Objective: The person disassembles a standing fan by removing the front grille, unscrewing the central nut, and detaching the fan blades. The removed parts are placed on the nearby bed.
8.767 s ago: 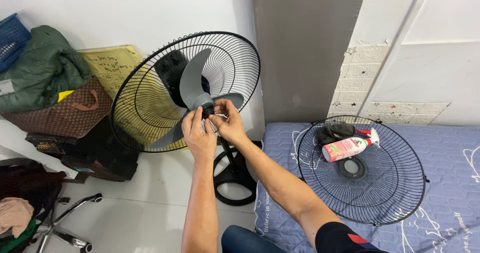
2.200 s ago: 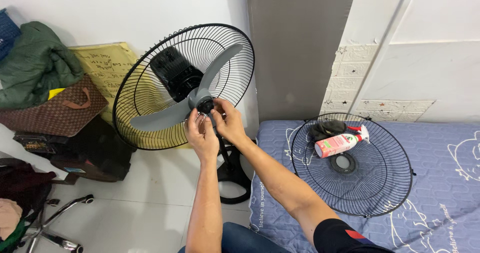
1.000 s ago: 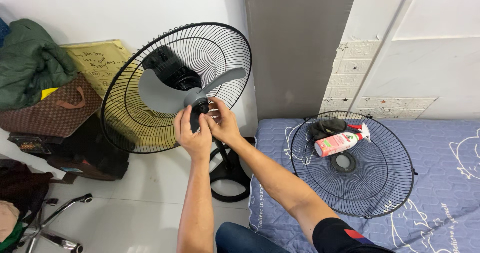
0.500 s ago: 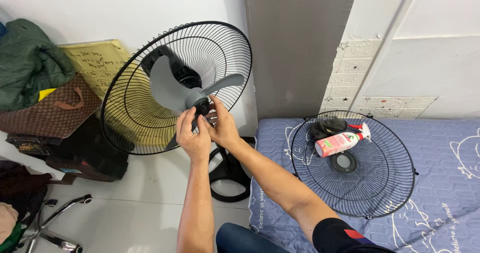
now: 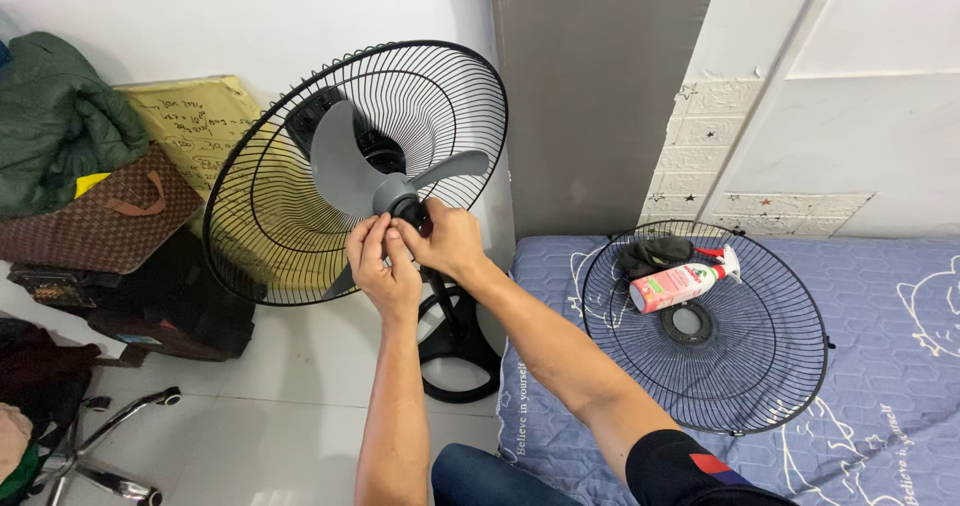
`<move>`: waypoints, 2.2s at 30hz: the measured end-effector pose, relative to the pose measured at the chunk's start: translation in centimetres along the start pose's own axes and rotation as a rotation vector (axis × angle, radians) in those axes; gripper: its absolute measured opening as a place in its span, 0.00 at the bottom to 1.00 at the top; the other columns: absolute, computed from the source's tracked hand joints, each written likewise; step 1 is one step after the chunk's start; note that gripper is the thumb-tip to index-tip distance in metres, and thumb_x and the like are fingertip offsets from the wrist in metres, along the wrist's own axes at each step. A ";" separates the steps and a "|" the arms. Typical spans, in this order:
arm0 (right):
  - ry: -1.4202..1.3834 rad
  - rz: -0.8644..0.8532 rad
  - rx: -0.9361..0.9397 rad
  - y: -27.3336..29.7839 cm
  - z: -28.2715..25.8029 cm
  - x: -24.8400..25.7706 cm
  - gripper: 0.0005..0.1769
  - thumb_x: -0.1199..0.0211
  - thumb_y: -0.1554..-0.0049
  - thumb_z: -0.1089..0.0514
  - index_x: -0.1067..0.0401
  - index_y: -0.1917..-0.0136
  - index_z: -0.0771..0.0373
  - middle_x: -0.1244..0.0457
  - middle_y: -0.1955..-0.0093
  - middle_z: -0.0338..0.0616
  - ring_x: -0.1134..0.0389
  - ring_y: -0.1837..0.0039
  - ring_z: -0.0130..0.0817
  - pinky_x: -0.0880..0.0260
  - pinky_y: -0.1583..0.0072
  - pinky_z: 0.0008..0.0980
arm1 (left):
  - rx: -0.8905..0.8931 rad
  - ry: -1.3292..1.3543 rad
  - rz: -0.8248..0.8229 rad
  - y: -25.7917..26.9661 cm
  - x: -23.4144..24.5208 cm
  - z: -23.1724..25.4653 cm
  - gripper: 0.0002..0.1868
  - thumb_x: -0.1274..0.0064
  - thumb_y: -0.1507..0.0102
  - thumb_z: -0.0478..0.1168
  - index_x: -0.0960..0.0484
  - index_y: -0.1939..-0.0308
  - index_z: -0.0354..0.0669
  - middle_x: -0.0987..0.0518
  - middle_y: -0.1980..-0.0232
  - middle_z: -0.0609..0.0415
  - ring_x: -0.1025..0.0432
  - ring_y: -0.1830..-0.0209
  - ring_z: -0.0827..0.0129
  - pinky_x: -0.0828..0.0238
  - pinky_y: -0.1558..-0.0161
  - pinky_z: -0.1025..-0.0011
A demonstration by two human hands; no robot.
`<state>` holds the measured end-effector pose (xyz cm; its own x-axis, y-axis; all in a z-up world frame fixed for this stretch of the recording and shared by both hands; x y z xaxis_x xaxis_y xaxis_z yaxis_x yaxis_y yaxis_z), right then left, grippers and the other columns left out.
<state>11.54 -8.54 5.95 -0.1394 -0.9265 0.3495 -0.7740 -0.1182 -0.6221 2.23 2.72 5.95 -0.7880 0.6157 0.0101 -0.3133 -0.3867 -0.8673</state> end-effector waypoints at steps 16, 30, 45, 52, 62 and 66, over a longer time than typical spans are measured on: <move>-1.218 -0.281 -0.643 4.1 7.7 -7.2 0.22 0.42 0.36 0.42 0.31 0.62 0.60 0.37 0.69 0.37 0.38 0.69 0.26 0.38 0.66 0.27 | 0.061 -0.004 -0.031 2.9 -0.9 -0.3 0.15 0.49 0.31 0.36 0.19 0.43 0.31 0.28 0.39 0.42 0.29 0.40 0.53 0.30 0.39 0.61; -0.589 0.128 -0.565 16.1 24.9 9.3 0.26 0.43 0.36 0.43 0.26 0.64 0.67 0.38 0.70 0.35 0.39 0.68 0.24 0.41 0.65 0.28 | 0.262 0.355 -0.557 18.3 -14.8 3.1 0.17 0.44 0.36 0.37 0.19 0.44 0.36 0.16 0.50 0.43 0.19 0.52 0.56 0.24 0.50 0.64; -0.094 0.531 -0.977 28.3 35.5 23.4 0.42 0.28 0.50 0.43 0.37 0.32 0.68 0.32 0.59 0.44 0.30 0.62 0.32 0.29 0.62 0.31 | 0.399 0.160 -0.801 32.6 -18.8 3.5 0.17 0.40 0.41 0.34 0.14 0.48 0.44 0.22 0.51 0.50 0.23 0.59 0.59 0.25 0.53 0.65; -0.139 0.629 -0.802 26.6 36.6 22.0 0.38 0.30 0.45 0.45 0.37 0.30 0.69 0.33 0.52 0.45 0.32 0.53 0.31 0.30 0.52 0.30 | 0.248 0.253 -0.639 31.8 -20.9 5.8 0.14 0.37 0.43 0.34 0.15 0.53 0.39 0.24 0.48 0.43 0.24 0.51 0.55 0.26 0.48 0.64; -0.069 0.517 -0.576 26.8 32.0 19.8 0.24 0.28 0.47 0.55 0.28 0.41 0.67 0.32 0.53 0.42 0.32 0.53 0.30 0.29 0.50 0.30 | 0.390 0.015 -0.318 36.2 -15.5 -1.7 0.12 0.38 0.45 0.30 0.20 0.58 0.37 0.21 0.42 0.41 0.26 0.42 0.47 0.29 0.40 0.59; -0.115 0.367 -0.437 26.3 27.2 16.8 0.19 0.30 0.47 0.56 0.26 0.45 0.67 0.33 0.55 0.45 0.30 0.54 0.30 0.28 0.51 0.31 | 0.332 0.005 -0.453 40.1 -15.6 -2.5 0.10 0.39 0.46 0.31 0.21 0.62 0.37 0.20 0.49 0.43 0.25 0.46 0.48 0.28 0.43 0.58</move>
<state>5.62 -36.95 -23.63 -0.3978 -0.9147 0.0720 -0.8741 0.3539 -0.3328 3.26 -20.65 -30.19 -0.5336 0.7732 0.3426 -0.7706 -0.2776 -0.5737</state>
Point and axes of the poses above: each hand's wrist, its own y-axis away from the middle knuckle, its own x-axis out of the back of the hand, z = x × y, the point moved 7 cm from there along -y, towards the middle knuckle
